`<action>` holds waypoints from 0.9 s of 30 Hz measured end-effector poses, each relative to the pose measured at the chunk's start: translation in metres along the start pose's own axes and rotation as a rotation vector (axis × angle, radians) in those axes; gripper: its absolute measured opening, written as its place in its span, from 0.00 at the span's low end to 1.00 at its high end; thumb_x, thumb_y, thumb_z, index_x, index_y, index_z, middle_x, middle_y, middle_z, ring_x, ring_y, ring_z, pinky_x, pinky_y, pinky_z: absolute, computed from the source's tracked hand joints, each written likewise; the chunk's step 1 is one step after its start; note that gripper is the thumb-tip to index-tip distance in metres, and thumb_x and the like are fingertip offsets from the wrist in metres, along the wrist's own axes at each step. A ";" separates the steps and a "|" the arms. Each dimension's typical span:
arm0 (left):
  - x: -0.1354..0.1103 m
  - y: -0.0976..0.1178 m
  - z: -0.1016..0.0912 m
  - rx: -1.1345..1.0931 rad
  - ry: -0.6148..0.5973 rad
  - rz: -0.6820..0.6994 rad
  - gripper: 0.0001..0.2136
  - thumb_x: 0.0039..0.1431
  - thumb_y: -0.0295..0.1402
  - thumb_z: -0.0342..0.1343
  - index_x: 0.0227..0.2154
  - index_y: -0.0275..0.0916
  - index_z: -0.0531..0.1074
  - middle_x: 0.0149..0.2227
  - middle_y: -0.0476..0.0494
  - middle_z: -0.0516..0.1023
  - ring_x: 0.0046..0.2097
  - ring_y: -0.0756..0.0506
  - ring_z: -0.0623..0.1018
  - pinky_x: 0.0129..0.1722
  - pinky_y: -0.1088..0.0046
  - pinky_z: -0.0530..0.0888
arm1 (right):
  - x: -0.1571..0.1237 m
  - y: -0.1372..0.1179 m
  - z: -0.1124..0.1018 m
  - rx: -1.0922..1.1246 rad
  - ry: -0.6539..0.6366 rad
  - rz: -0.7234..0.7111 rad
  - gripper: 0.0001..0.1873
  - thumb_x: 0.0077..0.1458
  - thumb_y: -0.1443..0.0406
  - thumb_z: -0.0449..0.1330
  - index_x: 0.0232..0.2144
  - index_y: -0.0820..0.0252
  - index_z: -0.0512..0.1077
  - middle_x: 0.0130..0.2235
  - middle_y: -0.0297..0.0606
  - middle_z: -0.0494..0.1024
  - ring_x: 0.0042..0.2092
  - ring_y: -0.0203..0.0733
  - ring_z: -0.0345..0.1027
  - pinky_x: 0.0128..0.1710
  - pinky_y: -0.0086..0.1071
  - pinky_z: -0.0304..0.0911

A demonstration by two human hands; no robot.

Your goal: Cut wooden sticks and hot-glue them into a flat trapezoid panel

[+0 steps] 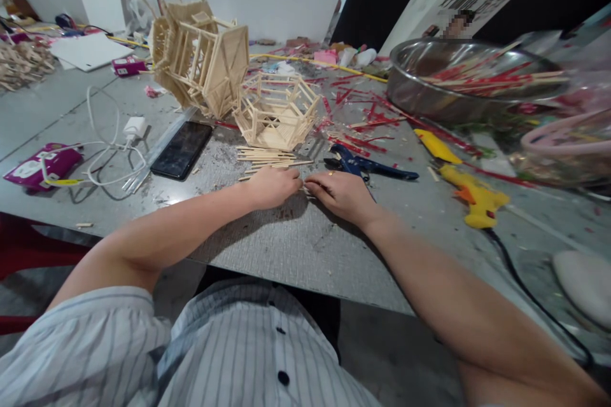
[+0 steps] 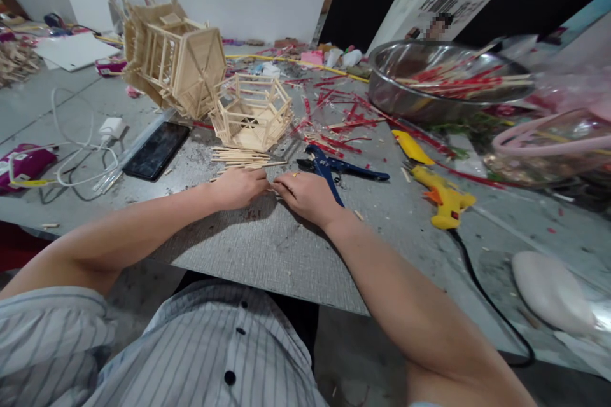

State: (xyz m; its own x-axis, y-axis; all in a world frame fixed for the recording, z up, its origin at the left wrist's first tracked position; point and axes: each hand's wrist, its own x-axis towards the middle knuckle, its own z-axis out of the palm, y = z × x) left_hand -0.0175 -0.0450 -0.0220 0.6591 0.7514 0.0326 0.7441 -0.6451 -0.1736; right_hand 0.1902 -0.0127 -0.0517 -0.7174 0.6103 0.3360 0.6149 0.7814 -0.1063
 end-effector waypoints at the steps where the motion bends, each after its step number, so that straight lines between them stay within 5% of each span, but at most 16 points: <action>1: 0.000 0.000 0.000 -0.002 0.007 -0.003 0.11 0.68 0.28 0.50 0.43 0.38 0.78 0.40 0.41 0.81 0.40 0.42 0.82 0.25 0.69 0.64 | 0.000 0.000 -0.002 -0.004 0.016 0.018 0.21 0.69 0.59 0.48 0.38 0.59 0.79 0.37 0.45 0.84 0.39 0.47 0.77 0.36 0.35 0.64; 10: 0.001 -0.002 -0.003 -0.013 -0.028 -0.040 0.13 0.68 0.28 0.48 0.44 0.38 0.79 0.42 0.39 0.81 0.43 0.40 0.81 0.28 0.66 0.66 | -0.003 0.017 -0.018 -0.162 0.194 0.324 0.22 0.68 0.55 0.49 0.34 0.57 0.79 0.34 0.46 0.83 0.37 0.50 0.75 0.31 0.38 0.59; 17: 0.001 -0.002 -0.003 -0.003 -0.060 -0.026 0.15 0.72 0.32 0.46 0.46 0.38 0.78 0.43 0.39 0.80 0.44 0.40 0.81 0.31 0.66 0.68 | -0.017 0.049 -0.033 -0.343 -0.086 0.528 0.26 0.57 0.43 0.60 0.21 0.55 0.72 0.21 0.42 0.72 0.23 0.44 0.64 0.25 0.36 0.53; 22: 0.002 -0.003 0.003 -0.013 -0.043 -0.032 0.15 0.71 0.29 0.46 0.46 0.37 0.78 0.43 0.38 0.80 0.44 0.41 0.81 0.29 0.67 0.65 | -0.006 0.035 -0.055 -0.347 -0.489 0.692 0.23 0.58 0.44 0.58 0.26 0.56 0.73 0.33 0.49 0.79 0.34 0.54 0.73 0.29 0.40 0.58; 27: 0.002 -0.003 0.004 -0.035 -0.023 -0.036 0.15 0.71 0.30 0.45 0.46 0.37 0.79 0.42 0.39 0.80 0.43 0.42 0.80 0.28 0.68 0.63 | 0.005 0.020 -0.065 -0.300 -0.627 0.753 0.20 0.60 0.48 0.55 0.32 0.57 0.72 0.43 0.52 0.80 0.44 0.58 0.75 0.33 0.40 0.60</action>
State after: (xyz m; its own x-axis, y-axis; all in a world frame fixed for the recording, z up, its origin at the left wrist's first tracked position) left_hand -0.0188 -0.0410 -0.0252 0.6297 0.7767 0.0152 0.7707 -0.6221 -0.1380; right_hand 0.2206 -0.0027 0.0086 -0.1004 0.9548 -0.2798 0.9714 0.1548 0.1798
